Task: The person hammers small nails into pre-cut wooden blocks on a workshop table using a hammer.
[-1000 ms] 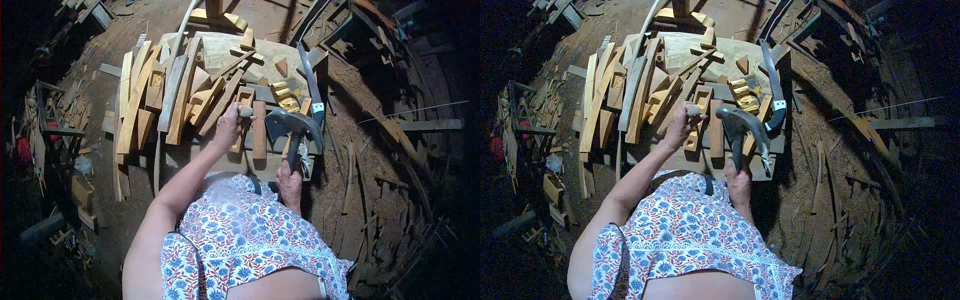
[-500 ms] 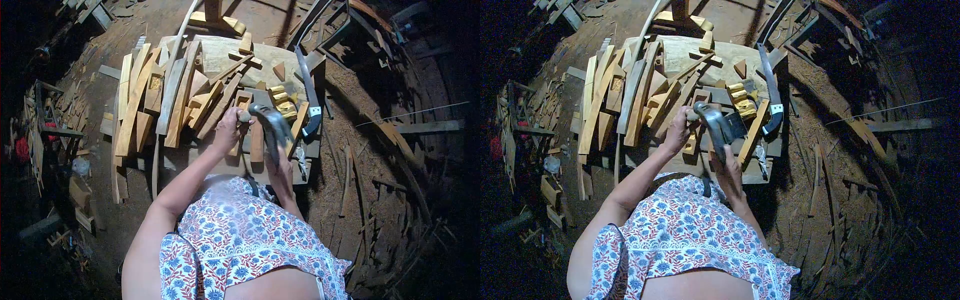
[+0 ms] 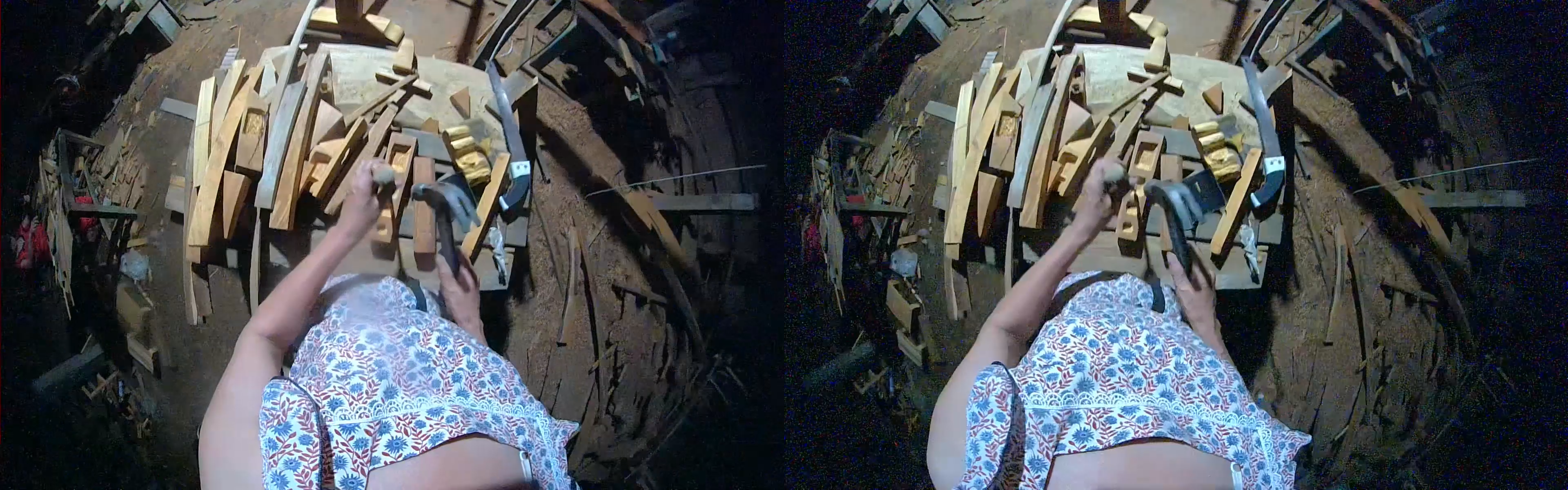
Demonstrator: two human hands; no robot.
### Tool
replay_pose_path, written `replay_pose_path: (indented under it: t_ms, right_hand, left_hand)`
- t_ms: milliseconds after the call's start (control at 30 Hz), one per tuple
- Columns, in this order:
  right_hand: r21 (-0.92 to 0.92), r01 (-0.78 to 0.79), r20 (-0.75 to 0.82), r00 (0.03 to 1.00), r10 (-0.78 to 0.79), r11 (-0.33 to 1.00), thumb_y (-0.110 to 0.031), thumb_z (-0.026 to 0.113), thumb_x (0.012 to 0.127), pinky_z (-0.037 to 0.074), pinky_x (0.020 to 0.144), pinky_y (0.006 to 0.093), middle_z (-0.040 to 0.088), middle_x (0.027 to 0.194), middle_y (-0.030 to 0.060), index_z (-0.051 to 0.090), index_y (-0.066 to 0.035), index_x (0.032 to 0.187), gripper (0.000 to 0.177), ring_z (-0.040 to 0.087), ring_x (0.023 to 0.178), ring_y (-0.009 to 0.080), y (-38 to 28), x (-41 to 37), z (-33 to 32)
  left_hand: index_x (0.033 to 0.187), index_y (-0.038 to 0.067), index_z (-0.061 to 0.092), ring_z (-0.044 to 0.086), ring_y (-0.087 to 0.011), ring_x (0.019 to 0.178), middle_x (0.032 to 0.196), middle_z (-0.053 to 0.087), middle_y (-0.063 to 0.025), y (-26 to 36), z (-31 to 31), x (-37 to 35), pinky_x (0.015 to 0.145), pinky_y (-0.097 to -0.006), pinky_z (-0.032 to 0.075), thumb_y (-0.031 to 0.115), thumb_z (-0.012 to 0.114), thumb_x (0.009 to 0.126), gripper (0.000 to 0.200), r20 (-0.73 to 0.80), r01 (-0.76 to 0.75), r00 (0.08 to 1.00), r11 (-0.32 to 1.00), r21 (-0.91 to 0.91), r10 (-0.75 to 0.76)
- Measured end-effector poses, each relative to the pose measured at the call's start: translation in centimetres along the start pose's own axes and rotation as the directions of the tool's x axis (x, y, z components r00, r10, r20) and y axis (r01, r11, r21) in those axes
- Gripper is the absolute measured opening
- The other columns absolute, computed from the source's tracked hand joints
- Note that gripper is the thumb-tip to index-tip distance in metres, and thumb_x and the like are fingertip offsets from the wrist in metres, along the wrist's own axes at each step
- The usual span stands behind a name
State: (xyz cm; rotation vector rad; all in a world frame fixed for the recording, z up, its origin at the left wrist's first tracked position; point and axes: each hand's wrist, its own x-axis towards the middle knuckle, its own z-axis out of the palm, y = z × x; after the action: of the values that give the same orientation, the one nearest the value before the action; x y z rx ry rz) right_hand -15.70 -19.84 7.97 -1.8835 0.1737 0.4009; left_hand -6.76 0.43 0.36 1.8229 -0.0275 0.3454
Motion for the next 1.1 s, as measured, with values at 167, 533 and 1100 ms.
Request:
replay_pose_path:
  t_ms: [167,533,1100]
  right_hand:
    - [-0.079,0.002,-0.119,0.993,-0.011,0.997,-0.031,0.054,0.084,0.039,0.065,0.0290,0.051,0.076,0.0042,0.049,-0.004,0.100,0.032,0.047,0.071,0.0140,-0.4,-0.5,-0.3]
    - [-0.054,-0.030,-0.139,0.990,0.023,0.998,-0.034,0.052,0.085,0.043,0.064,0.0345,0.058,0.077,0.0129,0.055,-0.001,0.096,0.034,0.055,0.069,0.0222,3.1,0.1,-0.7]
    - [0.080,0.148,-0.209,0.969,-0.129,0.986,-0.026,0.055,0.085,0.031,0.047,0.0178,0.042,0.065,-0.0049,0.048,-0.006,0.096,0.024,0.037,0.053,0.0033,-1.3,-0.3,-0.6]
  left_hand:
    - [0.098,0.002,0.044,0.050,-0.0117,0.078,0.086,0.048,-0.0047,2.3,-1.5,1.5,0.073,-0.0247,0.046,-0.004,0.050,0.081,0.019,0.040,0.051,0.998,0.987,-0.152,-0.045]
    - [0.104,0.006,0.045,0.050,-0.0101,0.089,0.100,0.052,-0.0056,2.7,-1.1,2.5,0.075,-0.0252,0.043,0.001,0.061,0.076,0.033,0.314,0.150,0.938,0.988,0.028,-0.151]
    - [0.111,0.005,0.045,0.050,-0.0145,0.083,0.088,0.053,-0.0061,0.8,0.7,3.6,0.073,-0.0264,0.042,0.003,0.051,0.070,0.041,0.572,0.315,0.788,0.948,-0.055,-0.229]
